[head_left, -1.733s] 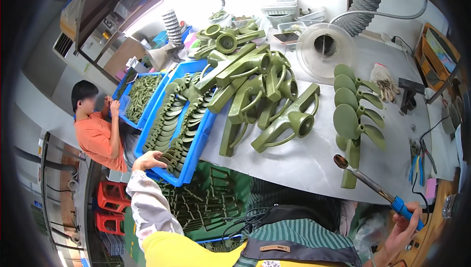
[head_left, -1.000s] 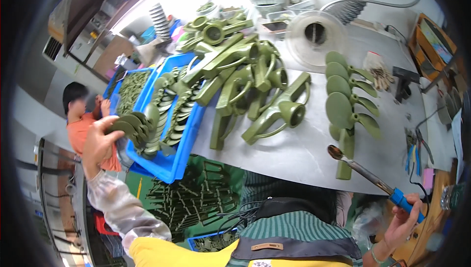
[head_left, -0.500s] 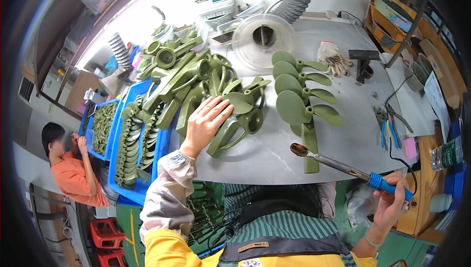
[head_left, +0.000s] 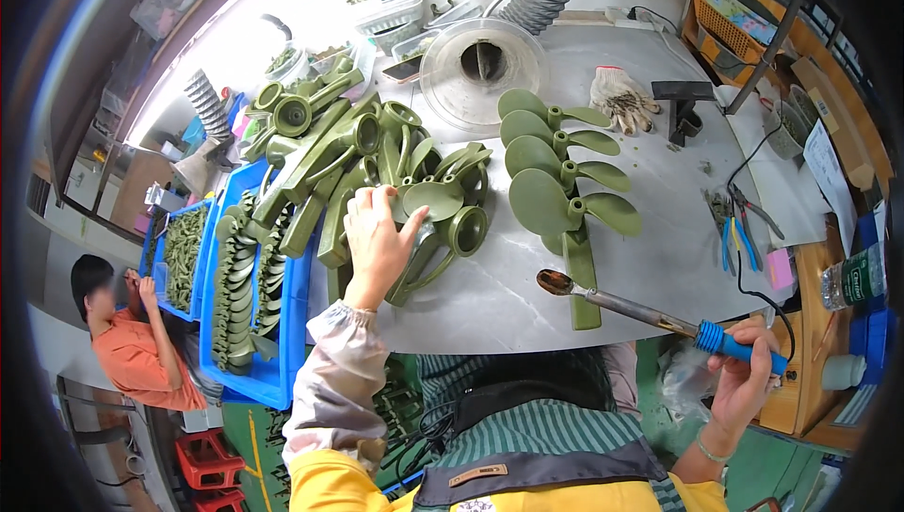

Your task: The person assembles green plastic fan components using a soldering-style heating tool to fuse parts together, before placing the finished assembly onto the floor and picking up a new piece.

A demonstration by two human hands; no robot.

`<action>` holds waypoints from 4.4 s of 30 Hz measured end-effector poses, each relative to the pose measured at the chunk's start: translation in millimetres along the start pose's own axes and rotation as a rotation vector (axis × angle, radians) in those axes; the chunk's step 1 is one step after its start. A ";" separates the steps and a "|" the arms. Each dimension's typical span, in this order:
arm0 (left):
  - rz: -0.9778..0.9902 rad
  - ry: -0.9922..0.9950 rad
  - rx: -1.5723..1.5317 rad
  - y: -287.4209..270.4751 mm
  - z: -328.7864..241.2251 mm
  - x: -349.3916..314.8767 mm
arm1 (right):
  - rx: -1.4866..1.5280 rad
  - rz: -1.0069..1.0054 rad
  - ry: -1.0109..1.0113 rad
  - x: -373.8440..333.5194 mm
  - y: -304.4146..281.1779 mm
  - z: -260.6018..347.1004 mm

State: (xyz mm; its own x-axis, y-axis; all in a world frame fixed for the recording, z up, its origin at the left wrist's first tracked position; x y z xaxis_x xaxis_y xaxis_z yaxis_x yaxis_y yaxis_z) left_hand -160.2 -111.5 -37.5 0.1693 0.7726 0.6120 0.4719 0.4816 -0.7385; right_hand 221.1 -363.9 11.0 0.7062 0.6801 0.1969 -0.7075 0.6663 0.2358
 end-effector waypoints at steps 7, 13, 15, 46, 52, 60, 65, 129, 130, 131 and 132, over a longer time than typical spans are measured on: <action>0.024 0.000 0.225 23.3 -2.0 6.6 | -0.018 0.010 -0.028 -1.1 -1.6 5.7; 0.298 -0.463 -0.526 13.5 17.5 21.6 | 0.005 0.056 -0.018 -2.3 -4.9 6.3; 0.319 -0.580 -0.785 -0.8 14.5 21.4 | 0.032 0.057 -0.036 -2.6 -6.8 3.5; 0.989 -0.280 -1.050 14.7 -119.9 28.1 | 0.008 0.045 -0.047 -45.2 -36.7 15.1; 0.994 -0.297 -1.042 12.1 -117.6 32.7 | -0.001 0.033 -0.068 -40.6 -35.0 18.2; 0.973 -0.276 -0.971 20.8 -117.7 34.5 | -0.007 0.042 -0.071 -35.7 -39.4 15.6; 0.989 -0.330 -0.920 22.2 -118.6 37.8 | -0.012 0.026 -0.070 -34.1 -39.2 16.5; 1.006 -0.323 -1.017 26.7 -117.0 42.7 | -0.007 0.051 -0.146 -30.5 -8.1 -36.5; 1.005 -0.323 -1.016 27.2 -116.2 42.6 | -0.009 0.047 -0.145 -30.8 -7.7 -37.1; 1.003 -0.321 -1.020 27.8 -115.4 42.4 | -0.009 0.048 -0.145 -31.0 -7.0 -37.5; 1.002 -0.318 -1.023 28.0 -115.0 42.3 | -0.001 0.030 -0.144 -31.1 -6.4 -38.1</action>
State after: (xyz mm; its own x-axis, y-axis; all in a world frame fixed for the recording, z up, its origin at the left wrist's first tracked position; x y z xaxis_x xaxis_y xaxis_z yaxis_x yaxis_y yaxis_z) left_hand -40.3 -113.0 0.2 0.6587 0.7221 -0.2114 0.6919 -0.6917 -0.2070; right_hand 202.6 -377.7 -32.9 0.6814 0.6489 0.3385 -0.7283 0.6466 0.2267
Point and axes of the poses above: each hand's wrist, its own x-axis towards the middle knuckle, its own y-axis out of the palm, z = x × y, the point moved 2 cm from there along x, towards the middle knuckle, and after that the axes turned 4 degrees about -z, right-handed, at the moved point
